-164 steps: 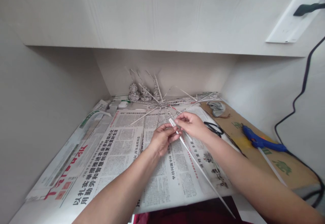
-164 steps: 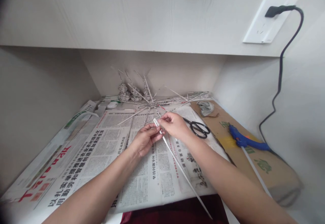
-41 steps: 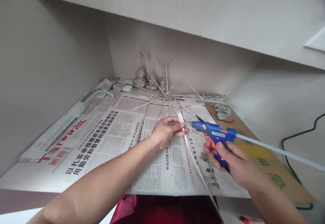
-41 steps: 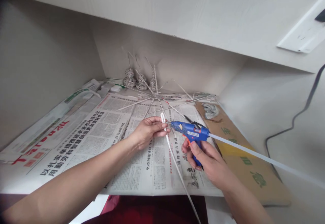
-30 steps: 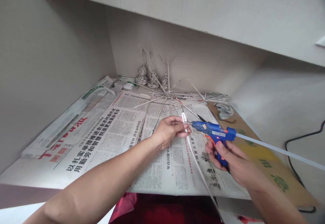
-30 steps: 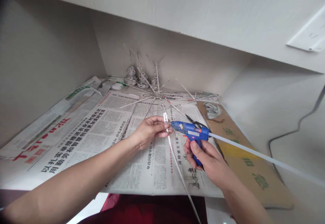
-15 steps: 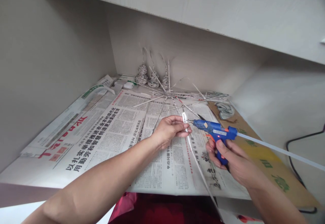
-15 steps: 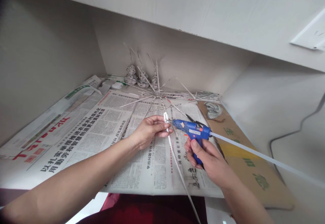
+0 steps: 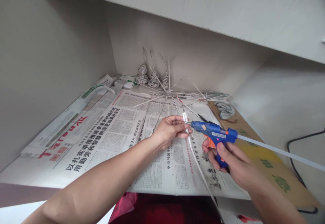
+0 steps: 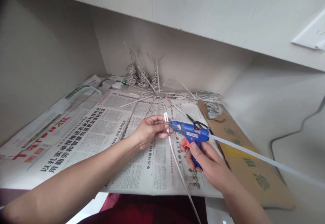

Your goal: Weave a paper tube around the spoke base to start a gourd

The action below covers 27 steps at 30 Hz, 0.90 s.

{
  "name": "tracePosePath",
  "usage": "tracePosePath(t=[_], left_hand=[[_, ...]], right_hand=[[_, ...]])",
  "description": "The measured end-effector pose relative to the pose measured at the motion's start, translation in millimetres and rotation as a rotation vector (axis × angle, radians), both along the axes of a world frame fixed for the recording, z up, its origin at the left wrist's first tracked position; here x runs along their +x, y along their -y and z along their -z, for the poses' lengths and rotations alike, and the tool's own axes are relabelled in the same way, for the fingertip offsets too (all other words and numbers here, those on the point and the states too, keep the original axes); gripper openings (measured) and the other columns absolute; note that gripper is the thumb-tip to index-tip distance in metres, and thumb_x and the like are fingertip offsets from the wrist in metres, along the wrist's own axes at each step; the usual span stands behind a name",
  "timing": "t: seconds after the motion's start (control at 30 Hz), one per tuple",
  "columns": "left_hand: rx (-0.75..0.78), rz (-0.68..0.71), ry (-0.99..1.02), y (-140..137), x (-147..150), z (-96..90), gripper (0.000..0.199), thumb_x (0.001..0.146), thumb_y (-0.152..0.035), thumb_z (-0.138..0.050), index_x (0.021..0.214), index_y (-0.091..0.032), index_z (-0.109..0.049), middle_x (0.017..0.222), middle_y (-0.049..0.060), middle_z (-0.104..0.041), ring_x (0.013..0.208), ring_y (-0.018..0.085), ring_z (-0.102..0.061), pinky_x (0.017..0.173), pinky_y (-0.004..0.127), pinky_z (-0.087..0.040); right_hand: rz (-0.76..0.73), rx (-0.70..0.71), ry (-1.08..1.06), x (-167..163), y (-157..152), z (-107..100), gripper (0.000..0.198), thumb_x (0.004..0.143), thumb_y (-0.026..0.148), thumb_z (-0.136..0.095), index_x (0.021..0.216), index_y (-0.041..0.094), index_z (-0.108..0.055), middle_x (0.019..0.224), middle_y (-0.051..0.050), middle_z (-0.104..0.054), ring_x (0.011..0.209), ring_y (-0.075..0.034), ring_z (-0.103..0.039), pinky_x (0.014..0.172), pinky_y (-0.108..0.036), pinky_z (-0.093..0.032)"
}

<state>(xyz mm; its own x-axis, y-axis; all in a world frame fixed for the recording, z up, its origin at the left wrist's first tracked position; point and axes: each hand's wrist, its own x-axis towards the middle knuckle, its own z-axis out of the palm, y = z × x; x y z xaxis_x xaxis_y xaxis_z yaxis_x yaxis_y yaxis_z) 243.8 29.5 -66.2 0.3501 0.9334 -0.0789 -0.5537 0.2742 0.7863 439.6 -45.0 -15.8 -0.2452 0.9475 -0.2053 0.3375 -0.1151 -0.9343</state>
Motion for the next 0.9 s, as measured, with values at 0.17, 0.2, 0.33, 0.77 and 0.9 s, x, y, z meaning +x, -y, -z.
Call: tracePosePath(t=[0.17, 0.2, 0.33, 0.77, 0.9], left_hand=[[0.021, 0.004, 0.003, 0.4, -0.6, -0.2, 0.028, 0.067, -0.013, -0.071, 0.092, -0.011, -0.058, 0.083, 0.010, -0.067, 0.073, 0.017, -0.067, 0.057, 0.022, -0.056], [0.022, 0.006, 0.004, 0.5, -0.7, -0.3, 0.029, 0.067, -0.014, -0.071, 0.092, -0.011, -0.059, 0.084, 0.010, -0.067, 0.073, 0.017, -0.067, 0.057, 0.022, -0.056], [0.020, 0.005, 0.004, 0.9, -1.1, -1.4, 0.031, 0.066, -0.016, -0.072, 0.093, -0.011, -0.058, 0.086, 0.010, -0.066, 0.072, 0.017, -0.067, 0.056, 0.021, -0.056], [0.000, -0.005, -0.003, 1.1, -0.5, -2.0, 0.031, 0.065, -0.015, -0.072, 0.093, -0.011, -0.058, 0.082, 0.008, -0.066, 0.071, 0.017, -0.067, 0.054, 0.020, -0.055], [0.006, -0.004, 0.001, 0.6, -0.3, -1.2, 0.031, 0.065, -0.016, -0.073, 0.092, -0.011, -0.058, 0.081, 0.008, -0.066, 0.072, 0.017, -0.067, 0.053, 0.020, -0.055]], right_hand=[[-0.015, -0.024, 0.019, -1.9, -2.3, 0.1, 0.032, 0.087, 0.050, -0.039, 0.104, 0.025, -0.051, 0.083, -0.005, -0.056, 0.054, -0.013, -0.042, 0.046, -0.027, -0.033], [-0.011, -0.027, 0.023, -2.1, -3.1, -0.9, 0.032, 0.088, 0.050, -0.038, 0.103, 0.025, -0.051, 0.083, -0.005, -0.056, 0.054, -0.013, -0.042, 0.046, -0.027, -0.033], [0.019, -0.019, 0.021, -1.1, -5.0, -3.9, 0.030, 0.088, 0.049, -0.038, 0.098, 0.026, -0.052, 0.066, -0.001, -0.051, 0.054, -0.014, -0.042, 0.046, -0.027, -0.033], [0.049, 0.292, 0.341, 4.2, 0.8, 9.2, 0.026, 0.089, 0.041, -0.043, 0.072, 0.022, -0.050, 0.063, -0.001, -0.050, 0.060, -0.016, -0.047, 0.060, -0.031, -0.040], [0.073, 0.411, 0.527, 3.5, 5.4, 6.2, 0.026, 0.085, 0.037, -0.050, 0.064, 0.023, -0.048, 0.062, -0.002, -0.051, 0.060, -0.018, -0.047, 0.056, -0.031, -0.038]])
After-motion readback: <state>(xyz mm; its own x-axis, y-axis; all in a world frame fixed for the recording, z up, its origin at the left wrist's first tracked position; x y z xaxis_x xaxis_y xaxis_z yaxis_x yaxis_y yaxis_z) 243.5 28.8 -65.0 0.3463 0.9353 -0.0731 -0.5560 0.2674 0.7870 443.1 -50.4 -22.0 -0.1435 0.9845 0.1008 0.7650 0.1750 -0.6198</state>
